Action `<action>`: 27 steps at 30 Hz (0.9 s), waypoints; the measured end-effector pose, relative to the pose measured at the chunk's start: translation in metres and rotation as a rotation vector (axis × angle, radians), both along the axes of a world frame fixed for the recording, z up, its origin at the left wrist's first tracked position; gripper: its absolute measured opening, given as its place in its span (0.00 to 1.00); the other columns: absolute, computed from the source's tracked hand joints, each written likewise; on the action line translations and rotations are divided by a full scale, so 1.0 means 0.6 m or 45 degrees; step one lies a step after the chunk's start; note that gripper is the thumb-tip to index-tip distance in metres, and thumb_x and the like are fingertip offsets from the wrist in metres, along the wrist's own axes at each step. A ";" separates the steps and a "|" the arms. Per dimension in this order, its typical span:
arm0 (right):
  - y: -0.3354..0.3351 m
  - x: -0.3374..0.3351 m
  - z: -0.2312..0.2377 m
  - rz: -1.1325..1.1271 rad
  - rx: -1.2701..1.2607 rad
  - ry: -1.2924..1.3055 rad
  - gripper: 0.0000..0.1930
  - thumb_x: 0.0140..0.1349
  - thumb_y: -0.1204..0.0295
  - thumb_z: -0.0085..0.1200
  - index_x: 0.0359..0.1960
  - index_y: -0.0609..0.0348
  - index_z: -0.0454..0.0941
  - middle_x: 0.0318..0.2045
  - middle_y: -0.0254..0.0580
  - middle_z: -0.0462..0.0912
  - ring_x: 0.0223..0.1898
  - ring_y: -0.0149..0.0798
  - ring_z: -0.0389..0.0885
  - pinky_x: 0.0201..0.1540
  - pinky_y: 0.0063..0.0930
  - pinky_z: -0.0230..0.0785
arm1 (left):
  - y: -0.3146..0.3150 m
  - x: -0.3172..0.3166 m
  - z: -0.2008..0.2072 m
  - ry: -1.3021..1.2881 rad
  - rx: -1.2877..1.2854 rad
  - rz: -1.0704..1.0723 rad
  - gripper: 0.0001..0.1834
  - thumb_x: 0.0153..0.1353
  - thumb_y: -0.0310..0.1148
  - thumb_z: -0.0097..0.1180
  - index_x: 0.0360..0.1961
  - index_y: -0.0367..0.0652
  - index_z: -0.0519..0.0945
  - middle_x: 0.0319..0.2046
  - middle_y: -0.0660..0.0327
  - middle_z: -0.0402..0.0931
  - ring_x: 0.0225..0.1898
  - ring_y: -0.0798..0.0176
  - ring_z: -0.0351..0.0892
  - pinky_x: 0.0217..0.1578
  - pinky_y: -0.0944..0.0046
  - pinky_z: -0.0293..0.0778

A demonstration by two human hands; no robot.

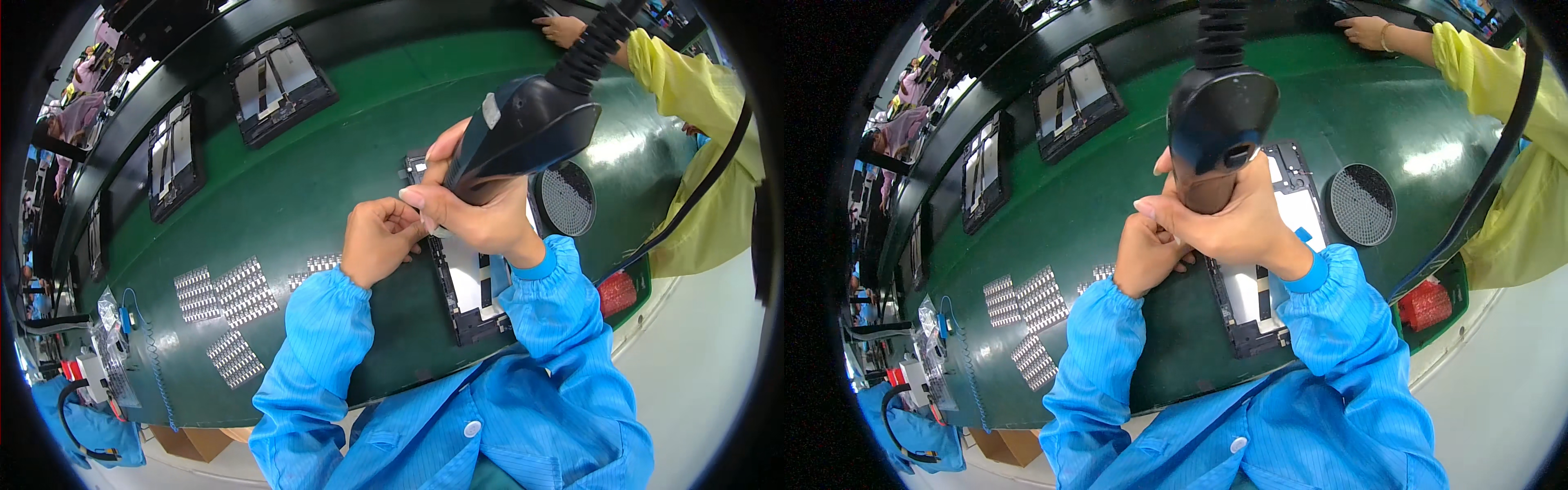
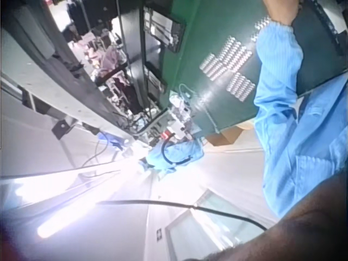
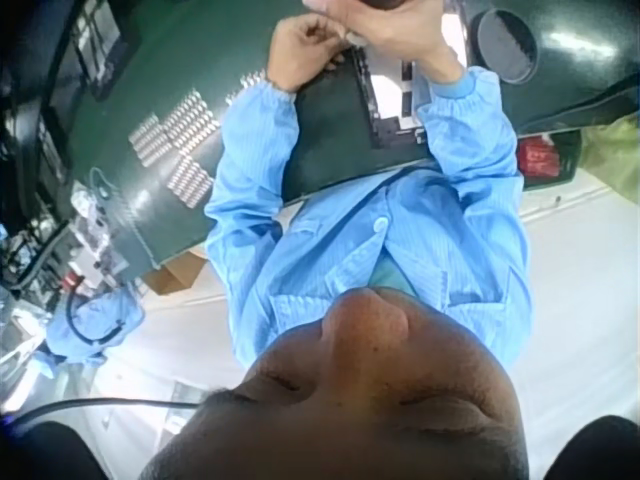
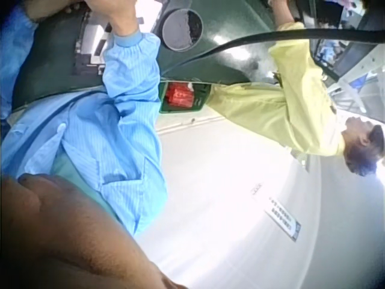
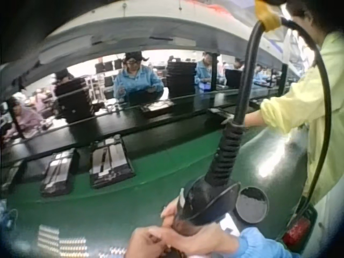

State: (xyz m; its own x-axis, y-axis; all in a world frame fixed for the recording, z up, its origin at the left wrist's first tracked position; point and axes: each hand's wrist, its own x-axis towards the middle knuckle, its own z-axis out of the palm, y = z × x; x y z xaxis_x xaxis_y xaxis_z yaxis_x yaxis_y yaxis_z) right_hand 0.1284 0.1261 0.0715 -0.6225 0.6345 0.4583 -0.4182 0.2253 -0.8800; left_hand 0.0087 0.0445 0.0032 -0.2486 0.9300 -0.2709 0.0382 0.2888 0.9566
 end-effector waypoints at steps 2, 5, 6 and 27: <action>0.000 0.001 -0.001 -0.005 0.019 -0.013 0.18 0.49 0.87 0.58 0.38 0.66 0.64 0.16 0.40 0.76 0.18 0.28 0.76 0.21 0.19 0.67 | -0.002 0.002 0.001 -0.016 -0.006 0.010 0.07 0.51 0.27 0.63 0.26 0.34 0.78 0.20 0.61 0.78 0.20 0.71 0.78 0.17 0.73 0.74; 0.001 0.001 -0.004 -0.017 0.063 -0.029 0.18 0.49 0.87 0.58 0.38 0.65 0.63 0.16 0.40 0.76 0.18 0.27 0.76 0.21 0.19 0.67 | -0.004 0.001 0.003 -0.018 -0.011 0.003 0.06 0.52 0.26 0.61 0.26 0.34 0.78 0.20 0.60 0.78 0.20 0.71 0.78 0.17 0.73 0.74; 0.000 0.001 -0.004 -0.015 0.055 -0.032 0.18 0.49 0.87 0.58 0.38 0.65 0.63 0.16 0.40 0.76 0.18 0.27 0.75 0.21 0.19 0.67 | -0.004 0.001 0.003 -0.023 -0.010 0.000 0.06 0.52 0.25 0.61 0.26 0.34 0.78 0.20 0.60 0.78 0.20 0.71 0.78 0.18 0.73 0.74; 0.034 0.041 -0.012 -0.286 0.320 -0.059 0.25 0.43 0.75 0.66 0.44 0.65 0.71 0.25 0.38 0.78 0.24 0.31 0.76 0.27 0.23 0.65 | 0.025 0.014 0.033 0.002 -0.041 -0.044 0.01 0.52 0.21 0.58 0.27 0.35 0.79 0.21 0.61 0.78 0.21 0.71 0.77 0.19 0.74 0.72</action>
State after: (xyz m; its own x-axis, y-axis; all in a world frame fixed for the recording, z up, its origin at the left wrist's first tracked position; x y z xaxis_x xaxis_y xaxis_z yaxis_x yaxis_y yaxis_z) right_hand 0.1530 0.1468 0.0645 -0.5037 0.6288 0.5924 -0.2941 0.5200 -0.8020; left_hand 0.0173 0.0595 0.0232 -0.2170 0.9288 -0.3003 0.0504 0.3179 0.9468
